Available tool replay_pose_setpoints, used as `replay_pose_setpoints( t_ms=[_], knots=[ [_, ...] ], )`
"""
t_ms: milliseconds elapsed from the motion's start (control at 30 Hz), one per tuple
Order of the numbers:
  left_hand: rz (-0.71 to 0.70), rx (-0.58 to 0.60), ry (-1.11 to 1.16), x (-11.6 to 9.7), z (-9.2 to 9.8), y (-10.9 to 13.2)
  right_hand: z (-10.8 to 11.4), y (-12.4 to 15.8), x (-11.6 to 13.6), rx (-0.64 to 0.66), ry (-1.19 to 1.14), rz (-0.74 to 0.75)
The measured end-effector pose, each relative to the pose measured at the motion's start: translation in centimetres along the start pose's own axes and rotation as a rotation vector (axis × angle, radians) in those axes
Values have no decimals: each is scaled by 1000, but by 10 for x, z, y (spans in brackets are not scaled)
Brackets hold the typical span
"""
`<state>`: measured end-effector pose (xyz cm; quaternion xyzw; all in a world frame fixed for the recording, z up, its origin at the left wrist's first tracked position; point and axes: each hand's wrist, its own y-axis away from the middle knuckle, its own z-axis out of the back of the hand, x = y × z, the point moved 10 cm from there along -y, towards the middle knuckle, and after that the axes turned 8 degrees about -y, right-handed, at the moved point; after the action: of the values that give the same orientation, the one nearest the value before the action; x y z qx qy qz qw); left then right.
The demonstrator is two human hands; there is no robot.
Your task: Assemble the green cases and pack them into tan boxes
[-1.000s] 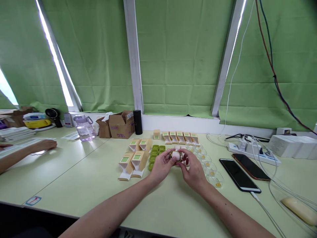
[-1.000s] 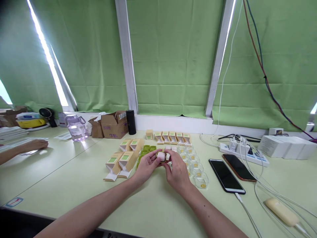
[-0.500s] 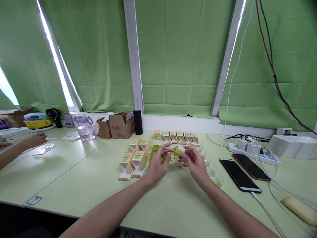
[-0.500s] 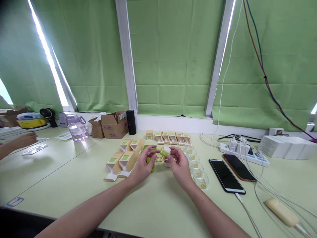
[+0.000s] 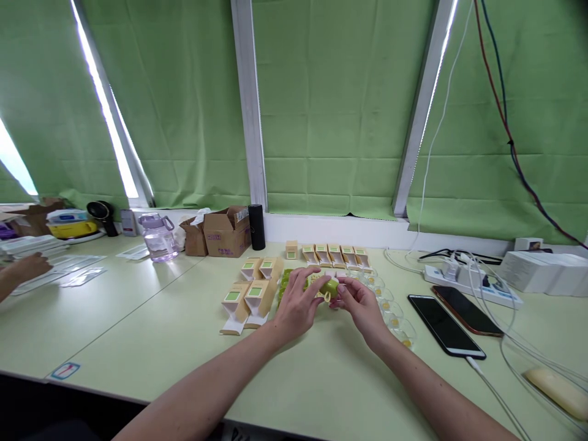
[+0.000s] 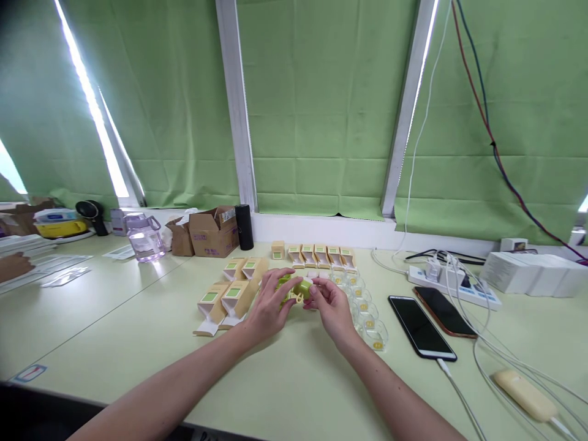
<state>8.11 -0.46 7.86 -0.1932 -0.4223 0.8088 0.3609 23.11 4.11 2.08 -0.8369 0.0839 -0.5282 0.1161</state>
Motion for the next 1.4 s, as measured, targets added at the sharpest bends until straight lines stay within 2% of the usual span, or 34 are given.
replay_pose_setpoints(
  t_ms=[167, 433, 567, 667, 967, 1067, 1167, 1267, 1400],
  knots=[
    [-83, 25, -24, -6, -3, 0, -1, 0, -2, 17, 39, 6],
    [-13, -10, 98, 7, -8, 2, -1, 0, -6, 48, 67, -7],
    [108, -16, 185, 18, -7, 2, 3, -1, -5, 26, 102, 3],
    [229, -20, 280, 30, -8, 4, 6, -2, 4, -2, 148, 51],
    [720, -6, 662, 75, -31, 19, 28, -5, 66, -136, 353, 205],
    [843, 47, 760, 82, -42, 25, 34, -3, 90, -107, 547, 253],
    [932, 74, 792, 88, -49, 32, 47, 5, 104, -59, 905, 236],
    [977, 46, 909, 91, -58, 36, 63, 20, 106, 42, 1282, 224],
    [991, -41, 1099, 92, -66, 36, 87, 45, 91, 192, 1550, 204]
  ],
)
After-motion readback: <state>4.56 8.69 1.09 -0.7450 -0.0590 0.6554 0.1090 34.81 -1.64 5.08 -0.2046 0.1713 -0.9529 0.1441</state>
